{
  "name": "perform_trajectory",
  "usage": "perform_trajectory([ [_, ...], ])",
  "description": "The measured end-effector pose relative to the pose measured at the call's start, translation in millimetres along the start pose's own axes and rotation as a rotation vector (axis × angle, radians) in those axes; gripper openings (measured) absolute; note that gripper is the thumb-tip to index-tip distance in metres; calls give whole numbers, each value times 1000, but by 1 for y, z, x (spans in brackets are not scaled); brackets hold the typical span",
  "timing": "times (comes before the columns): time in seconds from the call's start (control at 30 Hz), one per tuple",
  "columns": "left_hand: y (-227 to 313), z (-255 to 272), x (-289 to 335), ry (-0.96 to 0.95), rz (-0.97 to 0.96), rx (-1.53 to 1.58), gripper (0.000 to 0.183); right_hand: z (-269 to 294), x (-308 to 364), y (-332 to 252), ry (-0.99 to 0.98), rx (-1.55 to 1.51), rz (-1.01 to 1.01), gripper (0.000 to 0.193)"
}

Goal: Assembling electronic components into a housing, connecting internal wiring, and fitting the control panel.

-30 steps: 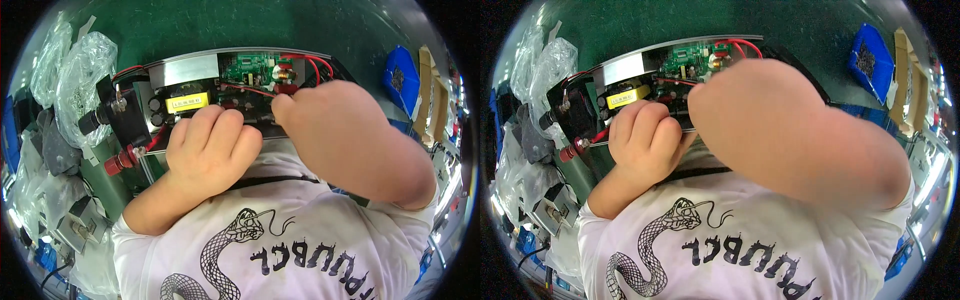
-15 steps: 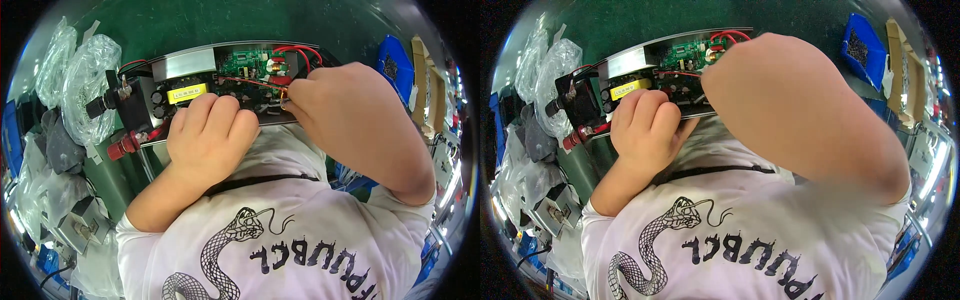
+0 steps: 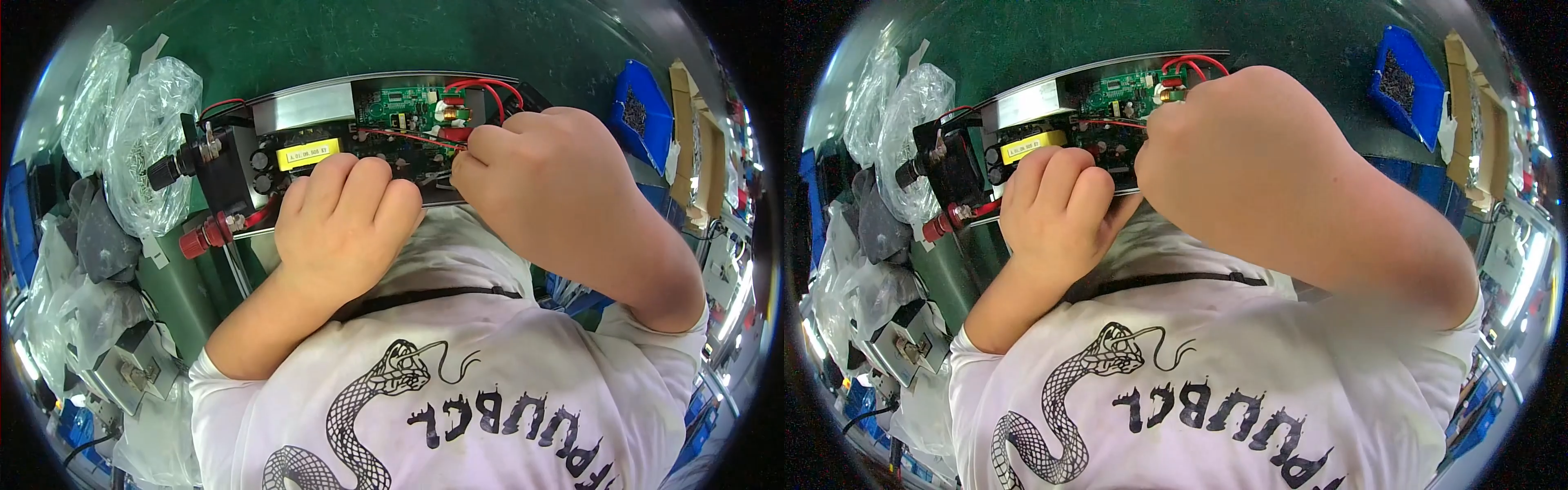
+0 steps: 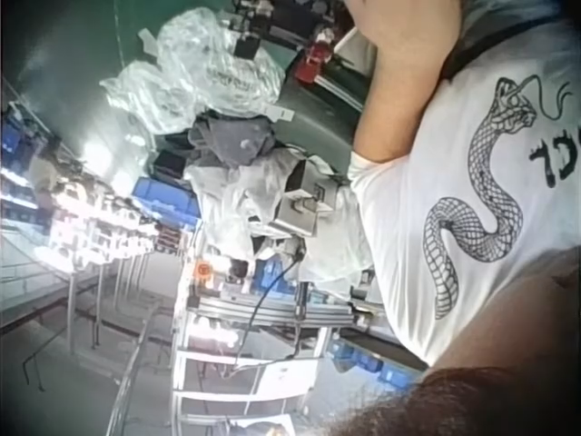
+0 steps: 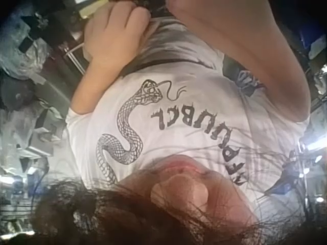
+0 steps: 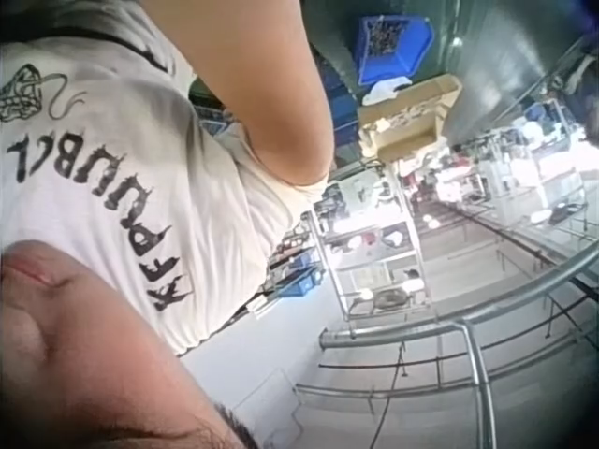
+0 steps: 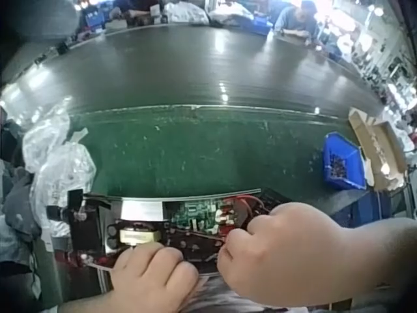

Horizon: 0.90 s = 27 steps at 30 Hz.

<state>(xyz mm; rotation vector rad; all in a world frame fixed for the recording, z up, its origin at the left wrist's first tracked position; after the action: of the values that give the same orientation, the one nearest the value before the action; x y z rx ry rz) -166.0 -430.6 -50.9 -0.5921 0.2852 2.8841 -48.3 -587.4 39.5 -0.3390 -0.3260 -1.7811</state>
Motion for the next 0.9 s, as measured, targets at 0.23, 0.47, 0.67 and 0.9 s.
perform_trajectory([
  [0.23,-1,-3,1,16,-8,-10,21,-1,1,3,38,-65,38,4],
  [0.47,0,-1,0,20,-7,-6,22,-3,0,0,-35,-122,-56,12],
  [0.67,-1,-2,-1,18,-15,-16,22,-3,6,-8,6,-79,-91,12],
  [0.9,-1,-2,1,20,-13,-13,22,-3,2,-8,-11,-56,-9,6],
])
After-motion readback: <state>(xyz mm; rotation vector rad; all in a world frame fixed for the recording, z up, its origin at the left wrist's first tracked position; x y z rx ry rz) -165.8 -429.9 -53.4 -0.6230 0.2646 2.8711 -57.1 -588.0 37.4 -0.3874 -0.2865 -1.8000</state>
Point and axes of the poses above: each hand's wrist, its own x-axis away from the middle knuckle, its own z-axis out of the back of the hand, y = z × x, the point moved 1 cm from there along -x, towards the middle knuckle, and after that the axes turned 10 degrees about -y, right-handed, at the moved point
